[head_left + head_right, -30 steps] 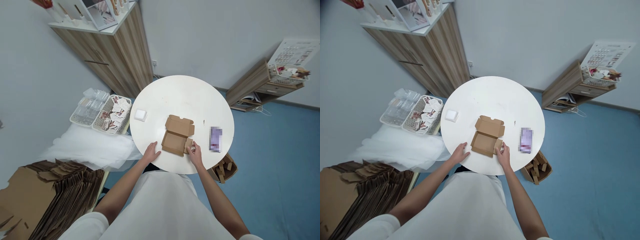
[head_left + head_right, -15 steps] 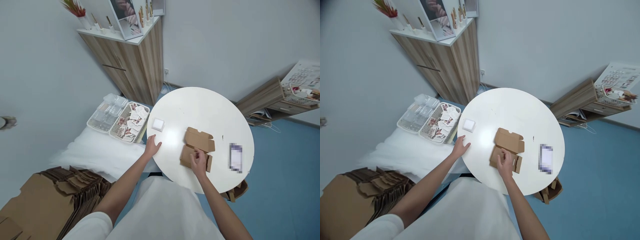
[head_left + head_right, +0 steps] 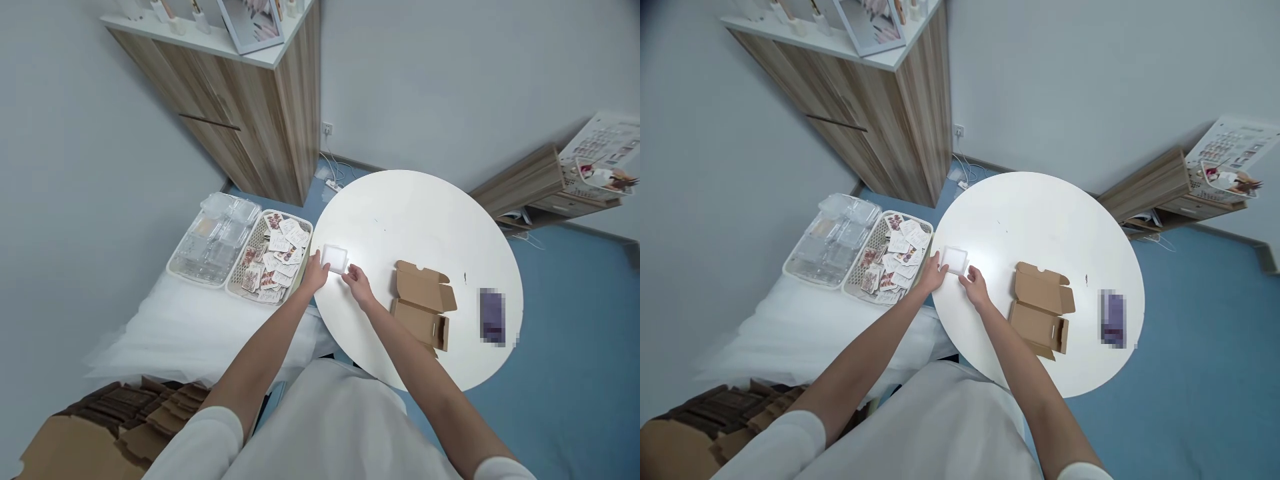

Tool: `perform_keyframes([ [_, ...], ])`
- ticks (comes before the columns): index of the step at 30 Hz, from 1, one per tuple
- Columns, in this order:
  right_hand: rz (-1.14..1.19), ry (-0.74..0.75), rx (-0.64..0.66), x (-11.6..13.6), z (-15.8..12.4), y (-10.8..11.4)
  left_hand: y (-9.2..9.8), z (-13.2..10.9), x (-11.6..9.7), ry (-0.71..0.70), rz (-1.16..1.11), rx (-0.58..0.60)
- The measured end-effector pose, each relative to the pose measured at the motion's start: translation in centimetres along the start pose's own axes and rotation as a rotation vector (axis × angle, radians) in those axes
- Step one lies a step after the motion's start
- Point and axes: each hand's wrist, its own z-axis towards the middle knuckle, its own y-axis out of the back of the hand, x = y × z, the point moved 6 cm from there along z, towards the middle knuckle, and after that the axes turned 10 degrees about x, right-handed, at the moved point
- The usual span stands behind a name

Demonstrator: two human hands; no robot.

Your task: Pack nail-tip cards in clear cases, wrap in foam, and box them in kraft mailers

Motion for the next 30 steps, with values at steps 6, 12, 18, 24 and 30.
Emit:
perform_keyframes([
  [6, 0.130, 0.112, 0.009, 0.8, 1.3, -1.4, -0.6, -0.1, -0.3, -0.101, -0.072, -0.004],
  [12, 0.101, 0.056, -0.161, -0.7, -0.3, 0.9, -2.3, -2.0, 0.8, -0.079, -0.462, -0.016],
  [18, 0.127, 0.180, -0.188, -1.3, -6.3, 5.3, -5.5, -6.5, -3.2, -0.206, -0.625, 0.046],
  [24, -0.001, 0.214, -0.259, -3.9, -13.4, 13.4, -12.2, -11.2, -9.8, -0.257, -0.406, 0.173],
  [30, -0.329, 0.088, -0.296, -7.6, -16.4, 19.9, -19.8, -13.6, -13.5, -0.264, -0.161, 0.292],
])
